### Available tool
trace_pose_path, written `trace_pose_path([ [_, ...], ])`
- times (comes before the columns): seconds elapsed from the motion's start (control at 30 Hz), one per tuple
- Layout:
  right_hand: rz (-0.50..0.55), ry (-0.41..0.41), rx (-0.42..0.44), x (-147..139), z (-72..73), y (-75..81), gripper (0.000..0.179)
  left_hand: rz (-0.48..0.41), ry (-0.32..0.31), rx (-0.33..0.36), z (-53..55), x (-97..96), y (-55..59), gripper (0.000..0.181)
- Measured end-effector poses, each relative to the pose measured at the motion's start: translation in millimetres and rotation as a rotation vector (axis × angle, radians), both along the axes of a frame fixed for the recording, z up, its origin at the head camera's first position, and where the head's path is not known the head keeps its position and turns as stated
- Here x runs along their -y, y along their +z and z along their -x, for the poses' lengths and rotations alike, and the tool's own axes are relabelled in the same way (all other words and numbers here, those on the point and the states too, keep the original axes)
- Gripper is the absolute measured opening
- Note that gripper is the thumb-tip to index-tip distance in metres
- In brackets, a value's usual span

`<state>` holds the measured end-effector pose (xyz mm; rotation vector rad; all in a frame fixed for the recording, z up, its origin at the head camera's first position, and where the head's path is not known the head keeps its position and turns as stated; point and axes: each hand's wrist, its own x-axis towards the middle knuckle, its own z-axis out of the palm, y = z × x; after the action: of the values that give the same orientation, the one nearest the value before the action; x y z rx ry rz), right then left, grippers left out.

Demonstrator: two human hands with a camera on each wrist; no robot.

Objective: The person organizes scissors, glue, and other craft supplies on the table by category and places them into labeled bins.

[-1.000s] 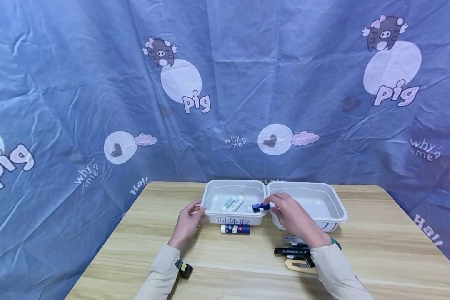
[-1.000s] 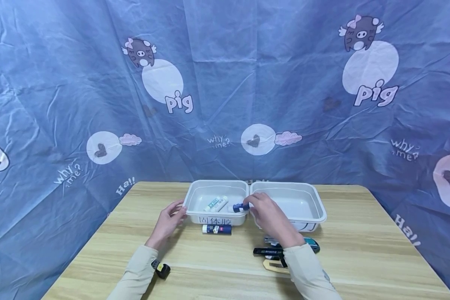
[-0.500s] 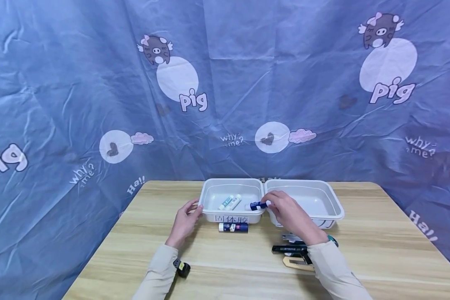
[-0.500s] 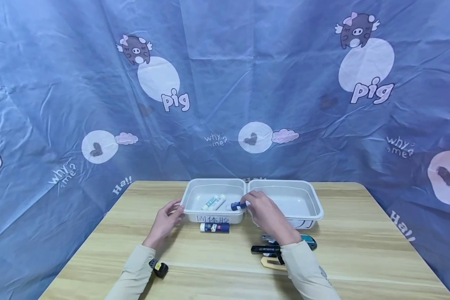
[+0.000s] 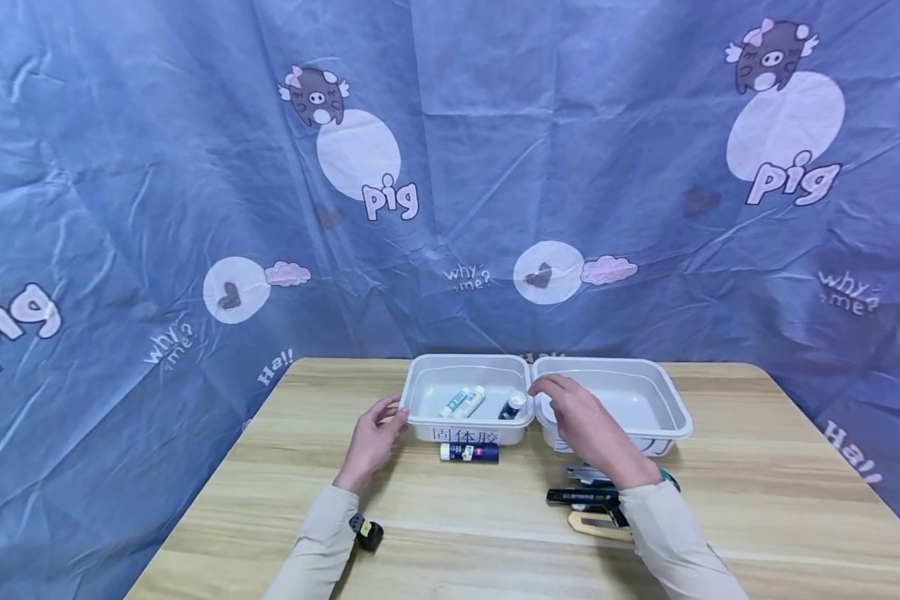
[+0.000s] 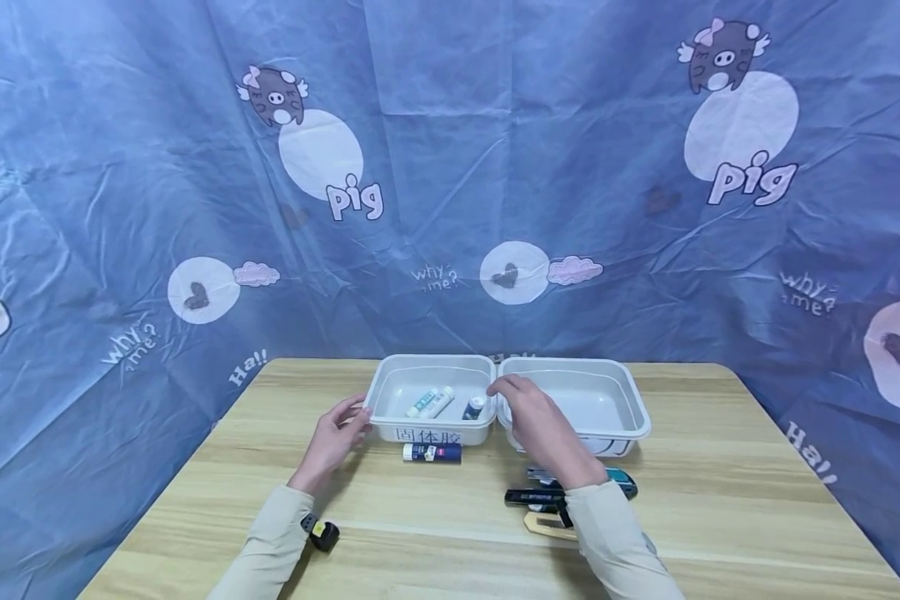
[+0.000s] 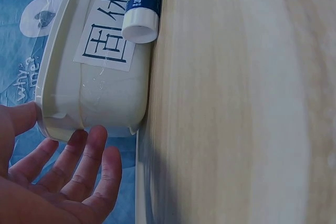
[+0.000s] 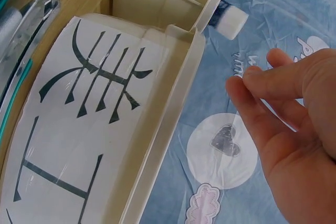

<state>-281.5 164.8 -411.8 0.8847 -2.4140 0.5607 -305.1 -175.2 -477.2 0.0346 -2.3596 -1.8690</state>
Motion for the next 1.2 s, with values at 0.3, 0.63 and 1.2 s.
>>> trace_pose_path([
  [0.3, -0.004, -0.005, -0.004, 0.4, 0.0, -2.7, 0.047, -0.002, 0.007, 0.007, -1.4, -0.2, -1.1, 0.041],
  [0.63, -0.017, 0.019, -0.013, 2.3, 0.0, -3.4, 0.042, -0.003, 0.012, 0.008, -0.5, -0.3, -1.1, 0.041],
  [1.2, -0.125, 0.096, 0.041, 34.1, -8.0, -17.8, 0.032, -0.002, 0.003, 0.003, 1.3, 0.2, -0.8, 0.043],
])
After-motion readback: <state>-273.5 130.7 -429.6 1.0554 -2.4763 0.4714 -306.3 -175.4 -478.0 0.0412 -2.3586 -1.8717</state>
